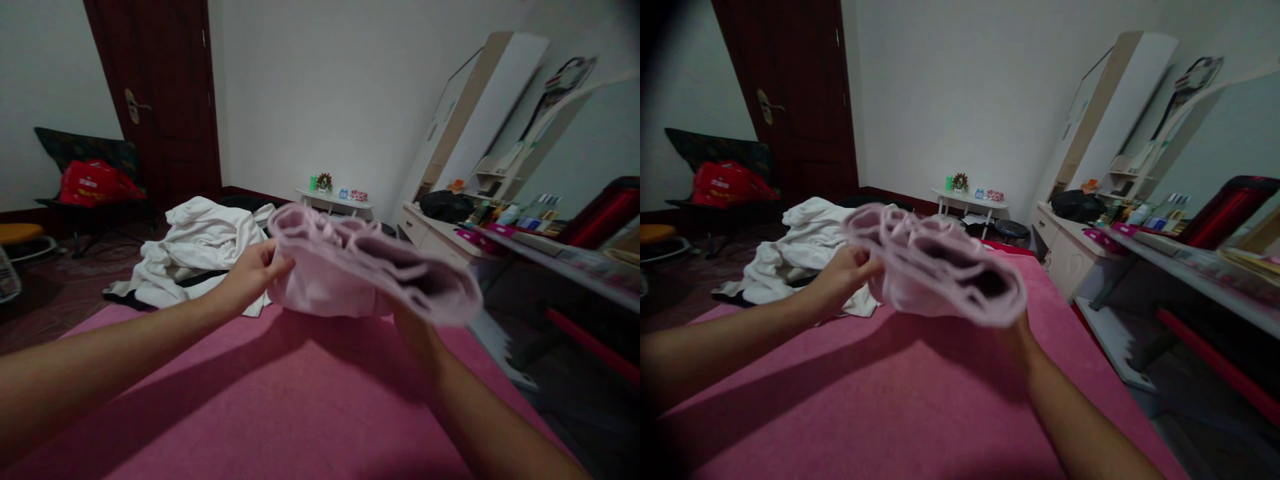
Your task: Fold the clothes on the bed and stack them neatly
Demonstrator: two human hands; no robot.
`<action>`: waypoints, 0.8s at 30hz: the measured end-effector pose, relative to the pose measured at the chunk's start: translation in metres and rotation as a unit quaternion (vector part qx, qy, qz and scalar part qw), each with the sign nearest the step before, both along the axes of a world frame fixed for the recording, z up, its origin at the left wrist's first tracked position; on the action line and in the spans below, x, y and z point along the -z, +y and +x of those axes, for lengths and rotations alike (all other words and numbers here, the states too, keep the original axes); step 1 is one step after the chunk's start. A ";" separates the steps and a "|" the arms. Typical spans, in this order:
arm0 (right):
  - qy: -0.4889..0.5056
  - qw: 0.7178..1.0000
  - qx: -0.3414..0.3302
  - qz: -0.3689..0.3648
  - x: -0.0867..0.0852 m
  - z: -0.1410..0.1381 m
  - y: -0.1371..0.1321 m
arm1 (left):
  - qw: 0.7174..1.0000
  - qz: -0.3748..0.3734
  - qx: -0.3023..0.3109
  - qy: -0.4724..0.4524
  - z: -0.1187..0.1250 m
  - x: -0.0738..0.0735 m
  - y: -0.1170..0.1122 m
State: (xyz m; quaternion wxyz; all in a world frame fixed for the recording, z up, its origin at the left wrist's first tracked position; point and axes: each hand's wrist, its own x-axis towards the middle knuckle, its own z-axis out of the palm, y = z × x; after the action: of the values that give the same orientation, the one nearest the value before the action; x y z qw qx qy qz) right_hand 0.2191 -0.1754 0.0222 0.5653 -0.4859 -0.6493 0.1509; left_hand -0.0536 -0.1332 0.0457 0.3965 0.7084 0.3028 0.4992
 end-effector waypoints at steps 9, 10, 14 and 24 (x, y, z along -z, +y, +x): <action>-0.108 0.916 0.328 -0.206 0.033 0.017 0.137 | 0.880 0.236 -0.254 0.324 0.090 0.002 0.091; -0.114 0.913 0.322 -0.222 0.043 0.019 0.143 | 0.863 0.269 -0.215 0.369 0.098 0.014 0.086; -0.130 0.912 0.318 -0.225 0.054 0.024 0.154 | 0.831 0.256 -0.137 0.474 0.111 0.062 0.073; -0.308 0.867 0.331 -0.210 0.048 0.028 0.165 | 0.857 0.170 -0.126 0.470 0.099 0.074 0.090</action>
State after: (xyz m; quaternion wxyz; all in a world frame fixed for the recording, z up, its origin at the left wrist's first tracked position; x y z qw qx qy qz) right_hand 0.2468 -0.0103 -0.0261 0.2373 -0.8015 -0.5445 -0.0695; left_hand 0.0451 -0.0431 -0.0281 0.0142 0.8709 0.4504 0.1960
